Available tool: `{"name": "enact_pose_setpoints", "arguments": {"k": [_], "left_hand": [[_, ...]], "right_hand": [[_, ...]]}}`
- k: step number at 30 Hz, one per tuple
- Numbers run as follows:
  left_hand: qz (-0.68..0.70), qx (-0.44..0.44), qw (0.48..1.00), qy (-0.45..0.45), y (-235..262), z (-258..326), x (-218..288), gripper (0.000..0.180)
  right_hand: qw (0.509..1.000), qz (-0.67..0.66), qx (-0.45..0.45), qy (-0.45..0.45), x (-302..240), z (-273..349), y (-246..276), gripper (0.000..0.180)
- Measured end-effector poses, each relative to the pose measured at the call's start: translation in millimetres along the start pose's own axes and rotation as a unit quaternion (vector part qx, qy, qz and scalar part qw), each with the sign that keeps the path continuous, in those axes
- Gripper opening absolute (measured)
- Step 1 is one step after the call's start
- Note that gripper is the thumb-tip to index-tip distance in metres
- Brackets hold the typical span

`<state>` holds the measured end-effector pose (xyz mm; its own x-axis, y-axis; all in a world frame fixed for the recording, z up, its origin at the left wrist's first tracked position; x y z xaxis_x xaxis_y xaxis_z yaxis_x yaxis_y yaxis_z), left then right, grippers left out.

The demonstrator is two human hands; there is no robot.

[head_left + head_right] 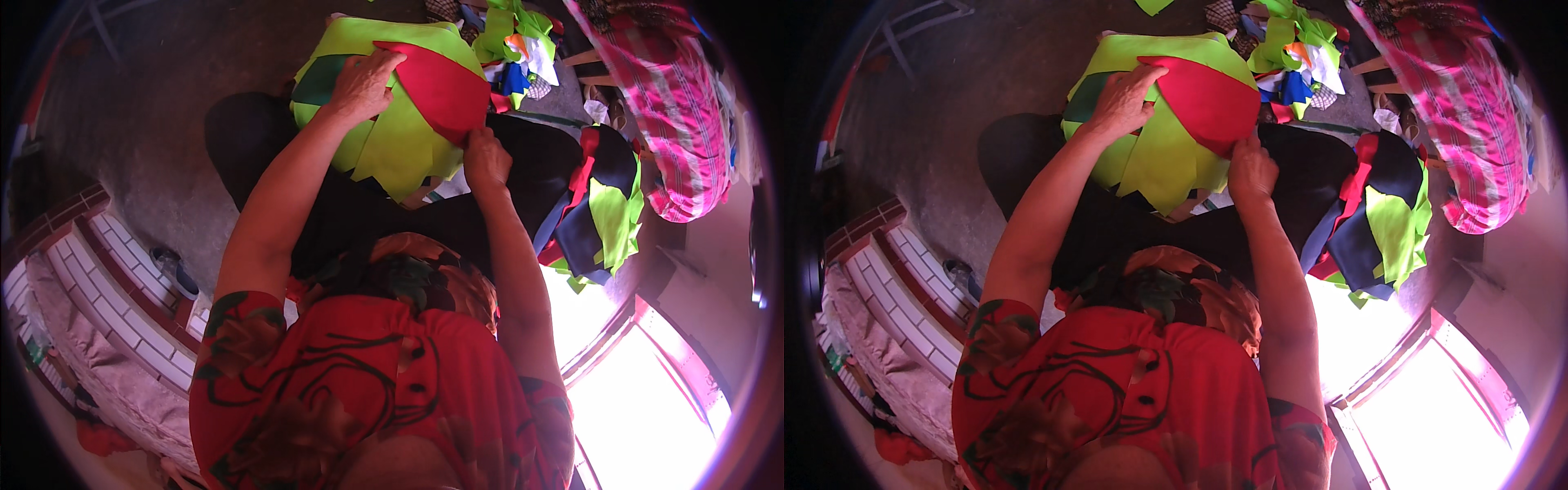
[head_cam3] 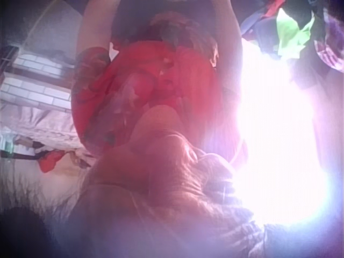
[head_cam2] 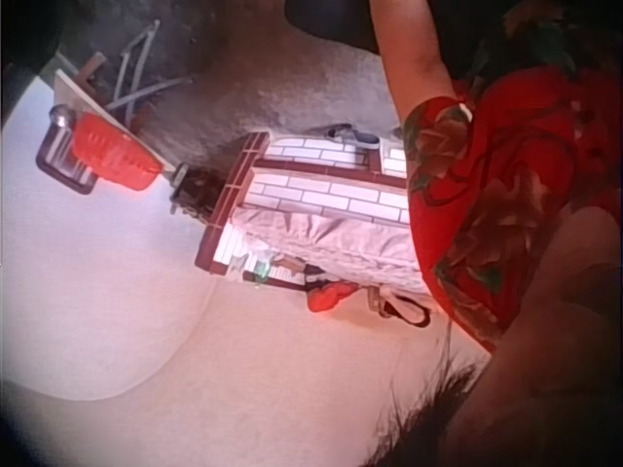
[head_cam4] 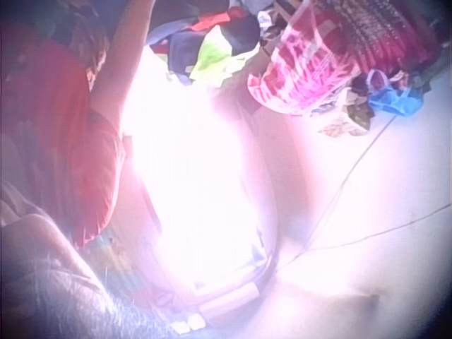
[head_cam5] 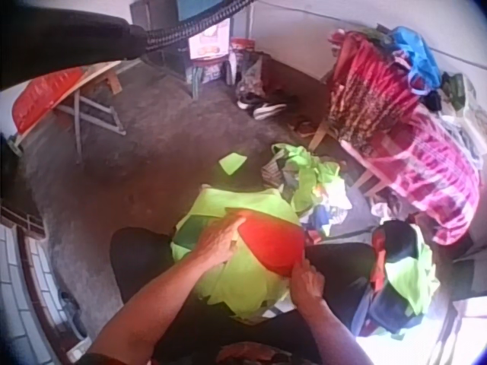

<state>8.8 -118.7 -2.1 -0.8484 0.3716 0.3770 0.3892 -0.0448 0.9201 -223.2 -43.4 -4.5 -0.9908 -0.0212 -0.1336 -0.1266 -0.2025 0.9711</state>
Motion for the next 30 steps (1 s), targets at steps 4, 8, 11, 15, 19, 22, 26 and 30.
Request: {"name": "enact_pose_setpoints", "arguments": {"k": [4,8,11,15,19,22,26,30], "left_hand": [[-0.016,-0.016,1.0,0.012,-2,0,-1,0.061],[0.002,0.008,1.0,0.003,-4,1,-3,0.06],[0.001,0.021,1.0,-0.007,-3,0,-2,0.06],[-0.002,0.016,1.0,-0.009,-1,1,-1,0.062],[0.012,0.009,1.0,-0.014,-1,-3,1,0.062],[-0.007,0.0,1.0,-0.003,-3,-1,-2,0.06],[0.001,0.011,1.0,-0.006,0,0,-2,0.063],[0.015,0.034,0.999,-0.004,3,-2,0,0.068]], "right_hand": [[0.997,-0.035,0.05,0.04,-1,7,13,0.004],[0.999,-0.02,0.001,0.031,-8,17,37,0.007],[0.997,-0.004,-0.069,0.023,-6,20,39,0.015],[0.978,-0.113,-0.174,0.032,-17,22,39,0.021],[0.917,-0.314,-0.244,0.026,-13,16,10,0.033],[0.937,-0.238,-0.256,0.024,-24,17,24,0.035],[0.974,-0.098,-0.202,0.022,-22,24,40,0.032],[0.981,-0.179,-0.071,0.008,-24,15,55,0.024]]}}
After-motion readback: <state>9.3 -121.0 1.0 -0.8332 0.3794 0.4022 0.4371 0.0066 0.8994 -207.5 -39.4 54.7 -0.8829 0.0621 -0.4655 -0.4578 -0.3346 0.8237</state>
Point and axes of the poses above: each hand's wrist, its own z-axis away from the middle knuckle, its own y-axis out of the back of the hand, x = y × z, the point moved 4 cm from there along -z, towards the middle knuckle, and after that the axes turned 10 degrees about -z, right-handed, at the moved point
